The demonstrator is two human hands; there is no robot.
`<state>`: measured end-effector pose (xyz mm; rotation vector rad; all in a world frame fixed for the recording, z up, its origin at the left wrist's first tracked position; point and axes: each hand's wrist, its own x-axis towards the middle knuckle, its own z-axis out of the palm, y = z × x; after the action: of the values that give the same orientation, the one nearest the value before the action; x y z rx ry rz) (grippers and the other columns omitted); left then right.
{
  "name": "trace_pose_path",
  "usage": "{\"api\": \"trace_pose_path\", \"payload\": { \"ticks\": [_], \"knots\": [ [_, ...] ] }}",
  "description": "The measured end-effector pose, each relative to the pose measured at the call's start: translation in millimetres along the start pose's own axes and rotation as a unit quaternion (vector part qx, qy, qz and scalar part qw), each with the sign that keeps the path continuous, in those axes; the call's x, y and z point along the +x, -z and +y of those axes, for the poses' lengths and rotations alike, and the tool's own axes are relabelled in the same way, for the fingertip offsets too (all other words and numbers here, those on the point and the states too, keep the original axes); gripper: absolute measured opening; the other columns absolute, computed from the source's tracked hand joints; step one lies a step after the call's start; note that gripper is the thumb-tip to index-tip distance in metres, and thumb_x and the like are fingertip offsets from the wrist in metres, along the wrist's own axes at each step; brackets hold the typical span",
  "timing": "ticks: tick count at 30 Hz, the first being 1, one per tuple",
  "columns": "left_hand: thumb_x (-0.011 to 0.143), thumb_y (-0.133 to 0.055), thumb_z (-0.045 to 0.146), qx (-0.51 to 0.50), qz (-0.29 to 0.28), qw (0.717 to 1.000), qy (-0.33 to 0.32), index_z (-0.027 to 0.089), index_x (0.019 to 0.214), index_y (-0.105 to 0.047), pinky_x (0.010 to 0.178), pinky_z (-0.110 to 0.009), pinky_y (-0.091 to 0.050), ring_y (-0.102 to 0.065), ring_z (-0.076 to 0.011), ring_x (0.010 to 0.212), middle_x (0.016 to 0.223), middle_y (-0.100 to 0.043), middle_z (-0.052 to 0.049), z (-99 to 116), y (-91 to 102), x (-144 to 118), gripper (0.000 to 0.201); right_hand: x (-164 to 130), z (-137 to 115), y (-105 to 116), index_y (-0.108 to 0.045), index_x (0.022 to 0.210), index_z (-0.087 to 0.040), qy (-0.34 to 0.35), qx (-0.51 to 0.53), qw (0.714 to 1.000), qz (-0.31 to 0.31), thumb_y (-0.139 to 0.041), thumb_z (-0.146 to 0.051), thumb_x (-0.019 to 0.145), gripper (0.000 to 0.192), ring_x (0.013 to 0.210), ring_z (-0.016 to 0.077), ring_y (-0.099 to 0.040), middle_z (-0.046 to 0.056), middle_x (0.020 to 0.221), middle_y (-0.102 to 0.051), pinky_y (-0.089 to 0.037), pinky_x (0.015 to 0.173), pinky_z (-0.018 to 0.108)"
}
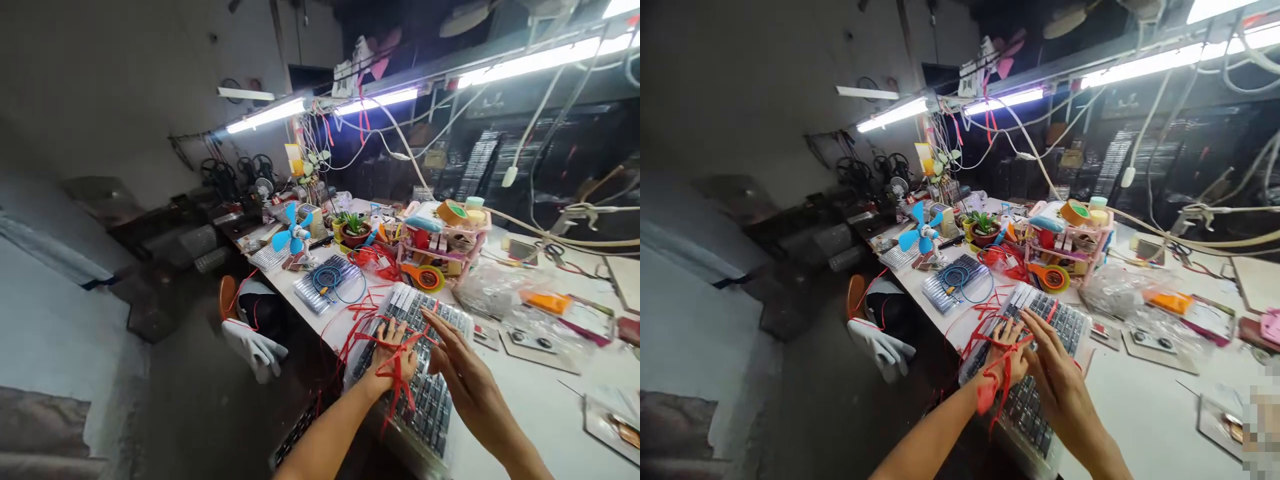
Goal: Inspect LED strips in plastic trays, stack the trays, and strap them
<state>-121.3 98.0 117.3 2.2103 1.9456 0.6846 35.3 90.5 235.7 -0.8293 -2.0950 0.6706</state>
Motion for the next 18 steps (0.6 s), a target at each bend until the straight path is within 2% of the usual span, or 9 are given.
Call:
{"api": "trace_pose_path", "payload": {
  "ticks": [1, 3, 5, 7, 9, 11, 14, 16, 18],
  "knots": [
    [0.087, -0.043, 0.033, 0.002, 0.009, 1.0, 0.0, 0.029, 0.138, -0.042, 0.11, -0.051, -0.025, -0.037, -0.0299, 0.131, 0.139, -0.048, -0.007, -0.8, -3.2, 0.3, 0.05, 2.6, 18.3, -11.9, -0.043, 0.134, -0.022, -0.037, -0.028, 0.999, 0.0, -0.034, -0.041, 0.093, 0.047, 0.11, 0.024, -0.057, 0.012, 0.129, -0.052, -0.049, 0.088, 0.039],
    [0.088, -0.043, 0.036, 0.006, 0.027, 1.0, -0.001, 0.032, 0.137, -0.042, 0.109, -0.051, -0.027, -0.041, -0.029, 0.128, 0.138, -0.049, -0.006, -1.4, -8.0, 0.5, 0.05, -3.8, 61.2, -35.6, -0.051, 0.124, -0.016, -0.1, -0.114, 0.988, 0.03, -0.029, -0.048, 0.088, 0.053, 0.105, 0.0298, -0.059, 0.017, 0.12, -0.057, -0.052, 0.08, 0.044],
    [0.089, -0.041, 0.039, 0.01, 0.039, 0.999, 0.0, 0.034, 0.137, -0.042, 0.108, -0.052, -0.028, -0.043, -0.0283, 0.125, 0.136, -0.05, -0.005, -0.9, -10.5, 0.0, 0.048, -20.6, 101.0, -54.9, -0.052, 0.122, -0.015, -0.134, -0.155, 0.979, 0.004, -0.029, -0.051, 0.085, 0.056, 0.099, 0.0307, -0.061, 0.017, 0.113, -0.06, -0.052, 0.073, 0.044],
    [0.09, -0.038, 0.041, 0.011, 0.041, 0.999, 0.005, 0.034, 0.137, -0.042, 0.106, -0.053, -0.028, -0.045, -0.0277, 0.122, 0.133, -0.052, -0.006, 0.4, -11.1, -0.4, 0.047, -39.6, 125.4, -67.4, -0.049, 0.124, -0.016, -0.151, -0.155, 0.976, -0.026, -0.03, -0.052, 0.085, 0.057, 0.083, 0.0275, -0.064, 0.012, 0.096, -0.065, -0.052, 0.065, 0.04],
    [0.091, -0.037, 0.042, 0.009, 0.034, 0.999, 0.012, 0.032, 0.136, -0.043, 0.105, -0.053, -0.029, -0.047, -0.0275, 0.119, 0.129, -0.055, -0.007, 2.1, -10.4, 1.2, 0.047, -53.5, 131.3, -72.7, -0.049, 0.123, -0.018, -0.167, -0.15, 0.973, -0.053, -0.031, -0.052, 0.086, 0.054, 0.066, 0.0242, -0.063, 0.006, 0.076, -0.065, -0.051, 0.057, 0.037],
    [0.09, -0.037, 0.042, 0.006, 0.021, 0.999, 0.025, 0.028, 0.131, -0.048, 0.103, -0.054, -0.031, -0.048, -0.0278, 0.116, 0.124, -0.057, -0.009, 3.8, -8.5, 7.2, 0.045, -56.7, 125.9, -72.2, -0.055, 0.115, -0.02, -0.168, -0.151, 0.972, -0.06, -0.033, -0.052, 0.086, 0.048, 0.061, 0.0228, -0.062, 0.005, 0.071, -0.064, -0.05, 0.057, 0.035],
    [0.088, -0.043, 0.036, 0.005, -0.005, 0.999, 0.054, 0.018, 0.116, -0.058, 0.1, -0.053, -0.032, -0.049, -0.0284, 0.113, 0.116, -0.059, -0.012, 5.2, -3.2, 25.8, 0.036, -41.1, 118.1, -65.1, -0.057, 0.11, -0.02, -0.148, -0.179, 0.973, -0.001, -0.031, -0.051, 0.087, 0.046, 0.081, 0.0248, -0.064, 0.011, 0.099, -0.063, -0.051, 0.063, 0.036],
    [0.087, -0.049, 0.031, 0.001, -0.026, 0.997, 0.077, 0.014, 0.104, -0.061, 0.099, -0.052, -0.033, -0.05, -0.0271, 0.111, 0.109, -0.061, -0.012, 4.0, 2.1, 42.3, 0.027, -23.3, 119.3, -60.8, -0.053, 0.12, -0.017, -0.139, -0.206, 0.968, 0.044, -0.03, -0.049, 0.088, 0.05, 0.097, 0.0268, -0.061, 0.014, 0.119, -0.054, -0.052, 0.068, 0.037],
    [0.086, -0.053, 0.031, -0.01, -0.049, 0.993, 0.108, 0.013, 0.096, -0.062, 0.097, -0.05, -0.037, -0.054, -0.0238, 0.105, 0.101, -0.062, -0.009, 0.0, 8.4, 59.2, 0.022, -6.8, 123.2, -60.1, -0.046, 0.128, -0.014, -0.132, -0.229, 0.963, 0.044, -0.031, -0.046, 0.088, 0.053, 0.104, 0.0277, -0.058, 0.016, 0.126, -0.049, -0.052, 0.074, 0.039]
  ]
}}
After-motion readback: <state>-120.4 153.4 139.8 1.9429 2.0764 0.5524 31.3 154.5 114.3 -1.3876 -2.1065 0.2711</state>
